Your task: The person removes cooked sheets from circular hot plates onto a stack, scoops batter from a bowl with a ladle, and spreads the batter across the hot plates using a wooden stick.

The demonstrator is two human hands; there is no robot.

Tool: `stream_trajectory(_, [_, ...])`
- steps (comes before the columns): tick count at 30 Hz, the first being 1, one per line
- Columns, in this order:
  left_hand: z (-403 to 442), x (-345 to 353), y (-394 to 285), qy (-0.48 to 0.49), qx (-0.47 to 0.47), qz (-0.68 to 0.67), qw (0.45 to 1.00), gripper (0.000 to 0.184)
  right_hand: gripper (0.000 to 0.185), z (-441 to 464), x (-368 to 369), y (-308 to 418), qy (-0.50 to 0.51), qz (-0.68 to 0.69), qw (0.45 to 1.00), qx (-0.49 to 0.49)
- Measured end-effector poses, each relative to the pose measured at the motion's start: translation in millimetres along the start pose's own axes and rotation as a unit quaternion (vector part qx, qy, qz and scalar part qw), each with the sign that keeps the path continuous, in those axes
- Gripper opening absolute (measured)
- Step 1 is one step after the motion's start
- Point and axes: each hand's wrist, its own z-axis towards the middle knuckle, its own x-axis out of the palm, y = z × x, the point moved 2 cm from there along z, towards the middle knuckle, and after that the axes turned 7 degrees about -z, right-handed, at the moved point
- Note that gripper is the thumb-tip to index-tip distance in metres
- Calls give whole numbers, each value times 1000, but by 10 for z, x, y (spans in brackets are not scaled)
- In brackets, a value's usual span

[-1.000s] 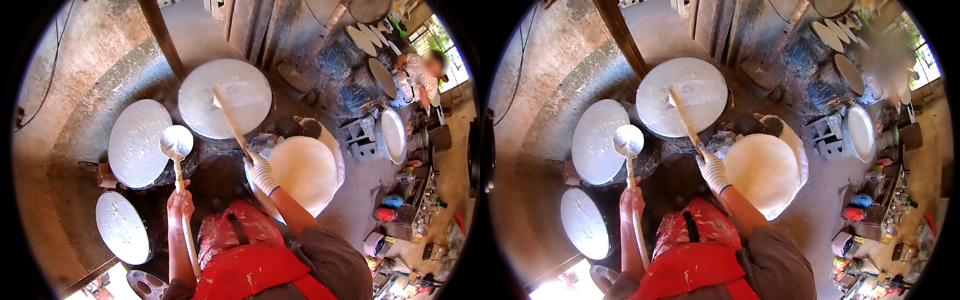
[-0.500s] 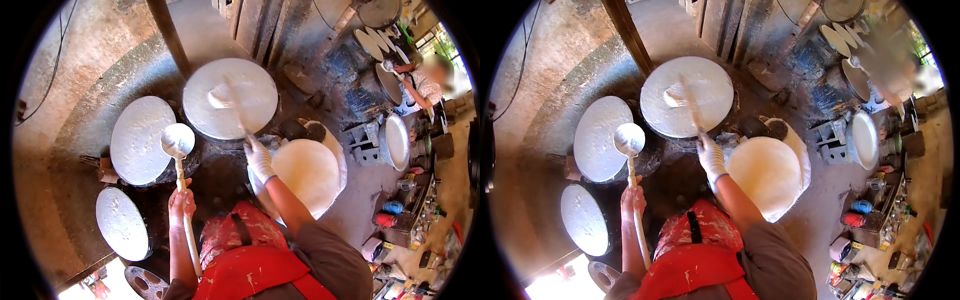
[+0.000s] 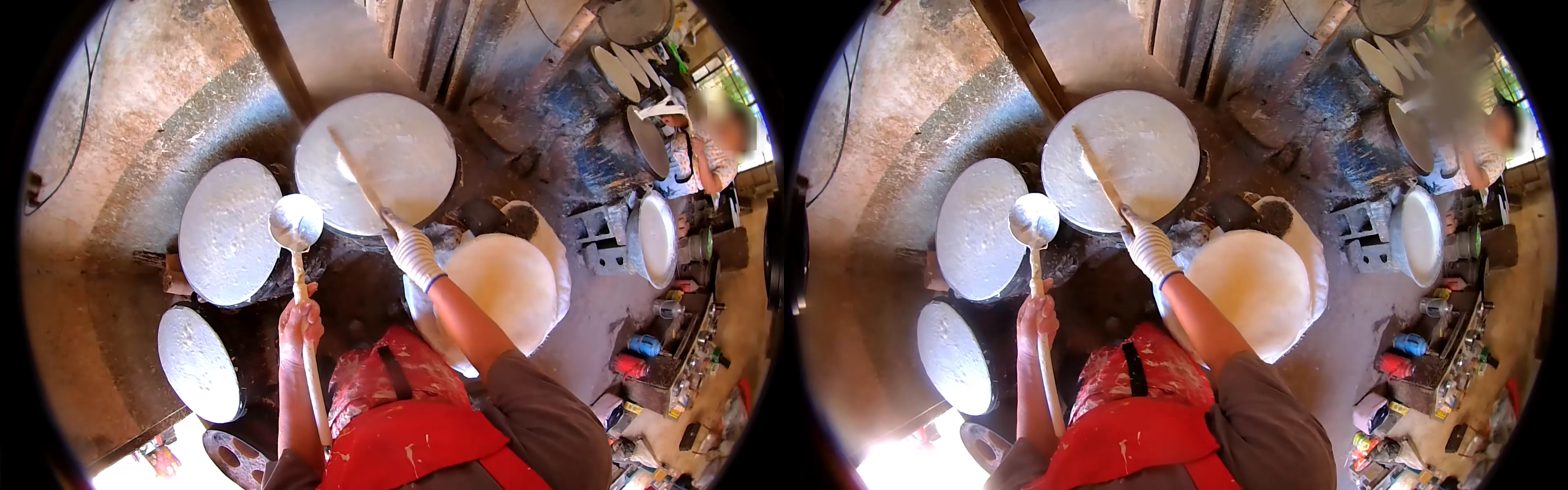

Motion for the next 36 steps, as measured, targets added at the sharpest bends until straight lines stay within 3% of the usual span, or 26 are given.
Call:
stream_trajectory(2, [4, 41, 3, -5, 8, 11, 1000, 38, 40, 117, -242, 160, 153, -52, 985, 64])
stream_trajectory(3, [4, 46, 9, -7, 7, 12, 1000, 38, 41, 100, -141, -73, 62, -32, 997, -37])
stream_trajectory(7, [57, 16, 11, -8, 17, 16, 1000, 43, 43, -27, -552, -542, 70, 91, 987, -108])
stream_trajectory(8, [48, 8, 15, -5, 14, 18, 1000, 49, 45, -97, -650, -661, 65, 114, 985, -115])
stream_trajectory(9, [35, 13, 19, -9, 14, 18, 1000, 49, 47, -168, -698, -805, 72, 86, 993, -46])
stream_trajectory(11, [87, 54, 28, -16, 10, 35, 999, 48, 47, -205, -533, -1196, 113, 159, 980, -38])
stream_trajectory(13, [138, 32, 46, -19, 6, 39, 999, 47, 48, -197, -724, -1013, 158, 169, 970, -79])
stream_trajectory(14, [193, 35, 50, -16, 5, 41, 999, 46, 46, -142, -664, -1222, 205, 237, 950, 8])
stream_trajectory(16, [308, 101, 40, 1, 9, 68, 998, 40, 42, 148, -816, -1129, 136, 165, 976, -34])
stream_trajectory(17, [383, 127, 32, -12, 6, 81, 997, 40, 39, 263, -890, -1048, 171, 111, 978, -40])
stream_trajectory(18, [489, 158, 6, -23, 4, 94, 995, 39, 40, 354, -795, -1130, 174, 151, 969, -88])
stream_trajectory(21, [864, 63, -69, -47, 12, 158, 986, 45, 40, 404, -1075, -986, 345, 100, 933, -24])
stream_trajectory(22, [949, 115, -97, -81, 10, 177, 981, 43, 40, 372, -1220, -962, 351, 135, 926, -38])
stream_trajectory(24, [1151, 94, -118, -110, 1, 211, 971, 41, 39, 275, -1205, -1266, 236, 169, 951, -108])
stream_trajectory(26, [1257, 54, -83, -136, -5, 243, 960, 39, 38, 39, -1121, -1301, 228, 239, 942, 54])
stream_trajectory(27, [1284, 55, -27, -161, -20, 244, 956, 38, 35, -70, -1178, -1142, 297, 198, 925, 129])
stream_trajectory(28, [1283, 47, 29, -186, -35, 247, 950, 36, 33, -146, -1265, -1007, 343, 202, 909, 126])
stream_trajectory(30, [1269, 47, 107, -189, -34, 254, 948, 34, 33, -335, -1086, -1146, 320, 322, 872, 182])
stream_trajectory(32, [1264, 90, 225, -193, -62, 213, 956, 30, 34, -578, -994, -754, 349, 289, 865, 214])
stream_trajectory(33, [1257, 125, 301, -199, -87, 185, 959, 34, 34, -710, -847, -687, 360, 338, 835, 241])
stream_trajectory(34, [1190, 222, 384, -195, -88, 104, 971, 31, 35, -806, -664, -654, 370, 386, 803, 263])
stream_trajectory(36, [1154, 262, 587, -132, -92, -140, 977, 27, 38, -953, -428, -487, 312, 462, 799, 227])
